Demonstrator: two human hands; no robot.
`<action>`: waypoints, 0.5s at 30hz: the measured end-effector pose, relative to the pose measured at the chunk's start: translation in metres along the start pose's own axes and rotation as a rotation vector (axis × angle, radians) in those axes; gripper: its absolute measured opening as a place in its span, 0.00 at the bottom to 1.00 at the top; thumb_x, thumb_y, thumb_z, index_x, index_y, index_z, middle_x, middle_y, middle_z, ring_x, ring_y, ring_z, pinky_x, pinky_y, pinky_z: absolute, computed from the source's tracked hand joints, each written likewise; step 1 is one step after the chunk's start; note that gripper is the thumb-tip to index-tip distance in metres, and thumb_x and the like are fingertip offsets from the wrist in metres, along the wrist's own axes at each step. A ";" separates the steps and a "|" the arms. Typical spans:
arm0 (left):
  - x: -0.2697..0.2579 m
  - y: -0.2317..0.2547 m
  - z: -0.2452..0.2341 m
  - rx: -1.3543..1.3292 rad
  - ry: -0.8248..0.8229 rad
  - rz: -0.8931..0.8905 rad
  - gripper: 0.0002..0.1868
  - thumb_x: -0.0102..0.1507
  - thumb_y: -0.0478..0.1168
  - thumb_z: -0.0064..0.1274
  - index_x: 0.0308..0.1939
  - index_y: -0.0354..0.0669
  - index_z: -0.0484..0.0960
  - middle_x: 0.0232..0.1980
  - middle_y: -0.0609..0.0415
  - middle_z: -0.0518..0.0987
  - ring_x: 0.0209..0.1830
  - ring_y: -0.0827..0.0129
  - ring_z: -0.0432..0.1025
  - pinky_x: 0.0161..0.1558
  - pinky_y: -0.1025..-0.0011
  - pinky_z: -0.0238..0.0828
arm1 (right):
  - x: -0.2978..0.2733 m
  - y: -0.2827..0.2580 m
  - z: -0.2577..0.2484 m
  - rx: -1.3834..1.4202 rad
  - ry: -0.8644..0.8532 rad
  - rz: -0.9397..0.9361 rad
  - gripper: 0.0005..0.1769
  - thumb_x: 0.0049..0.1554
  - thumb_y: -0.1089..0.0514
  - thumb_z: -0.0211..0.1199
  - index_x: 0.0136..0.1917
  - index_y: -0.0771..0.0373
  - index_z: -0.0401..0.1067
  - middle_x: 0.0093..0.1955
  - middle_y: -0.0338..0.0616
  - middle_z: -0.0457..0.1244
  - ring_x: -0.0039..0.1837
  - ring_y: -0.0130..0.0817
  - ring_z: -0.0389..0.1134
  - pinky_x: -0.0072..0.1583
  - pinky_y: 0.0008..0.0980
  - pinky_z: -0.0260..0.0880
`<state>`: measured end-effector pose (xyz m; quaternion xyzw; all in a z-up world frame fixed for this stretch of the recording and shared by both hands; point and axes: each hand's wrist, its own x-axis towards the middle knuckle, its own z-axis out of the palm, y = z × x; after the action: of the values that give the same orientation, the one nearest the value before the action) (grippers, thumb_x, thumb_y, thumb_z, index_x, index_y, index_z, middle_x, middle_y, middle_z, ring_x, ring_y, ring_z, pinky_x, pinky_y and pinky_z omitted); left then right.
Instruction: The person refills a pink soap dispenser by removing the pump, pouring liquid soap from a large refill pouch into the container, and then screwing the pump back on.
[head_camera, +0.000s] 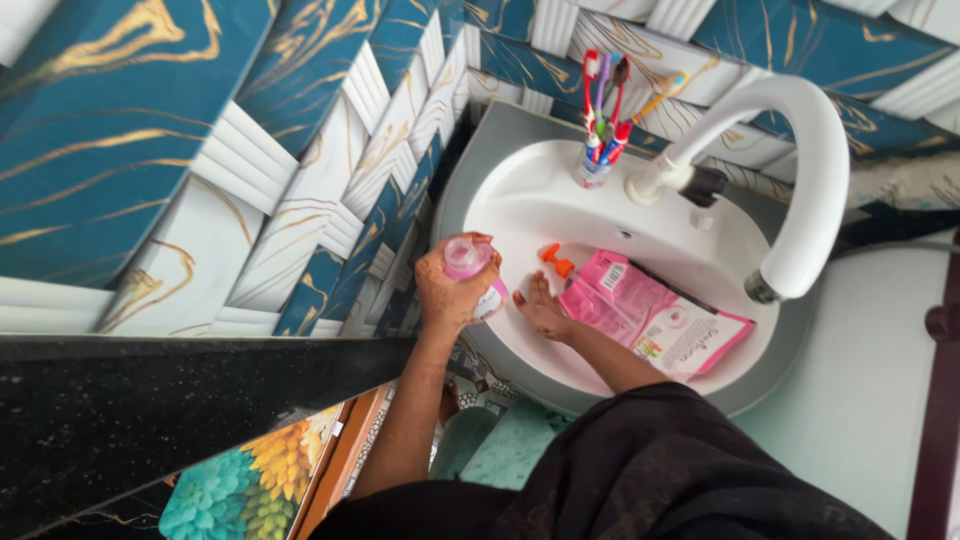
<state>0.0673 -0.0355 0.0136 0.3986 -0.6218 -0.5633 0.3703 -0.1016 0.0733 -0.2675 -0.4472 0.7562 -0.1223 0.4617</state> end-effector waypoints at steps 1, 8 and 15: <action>-0.002 -0.001 0.000 0.001 0.006 0.001 0.15 0.50 0.30 0.66 0.41 0.39 0.88 0.36 0.53 0.87 0.36 0.73 0.82 0.41 0.73 0.80 | 0.013 -0.001 0.005 -0.046 0.046 0.014 0.48 0.65 0.31 0.38 0.80 0.62 0.22 0.84 0.55 0.20 0.85 0.50 0.20 0.78 0.58 0.31; -0.007 -0.004 -0.003 0.068 -0.010 0.064 0.14 0.52 0.35 0.67 0.41 0.39 0.87 0.37 0.53 0.87 0.37 0.72 0.83 0.43 0.73 0.79 | 0.012 -0.018 0.041 0.394 -0.029 -0.349 0.51 0.66 0.33 0.45 0.84 0.65 0.26 0.86 0.59 0.24 0.86 0.53 0.22 0.80 0.57 0.26; -0.003 0.001 0.035 0.116 -0.102 0.097 0.14 0.50 0.35 0.68 0.40 0.43 0.88 0.35 0.54 0.87 0.35 0.73 0.82 0.41 0.73 0.79 | -0.139 0.029 -0.085 0.595 -0.183 -0.614 0.33 0.65 0.37 0.53 0.68 0.64 0.75 0.77 0.52 0.63 0.79 0.43 0.61 0.75 0.37 0.64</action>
<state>0.0366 -0.0185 0.0117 0.3598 -0.6899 -0.5275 0.3413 -0.1624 0.1802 -0.1568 -0.5080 0.4759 -0.4262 0.5778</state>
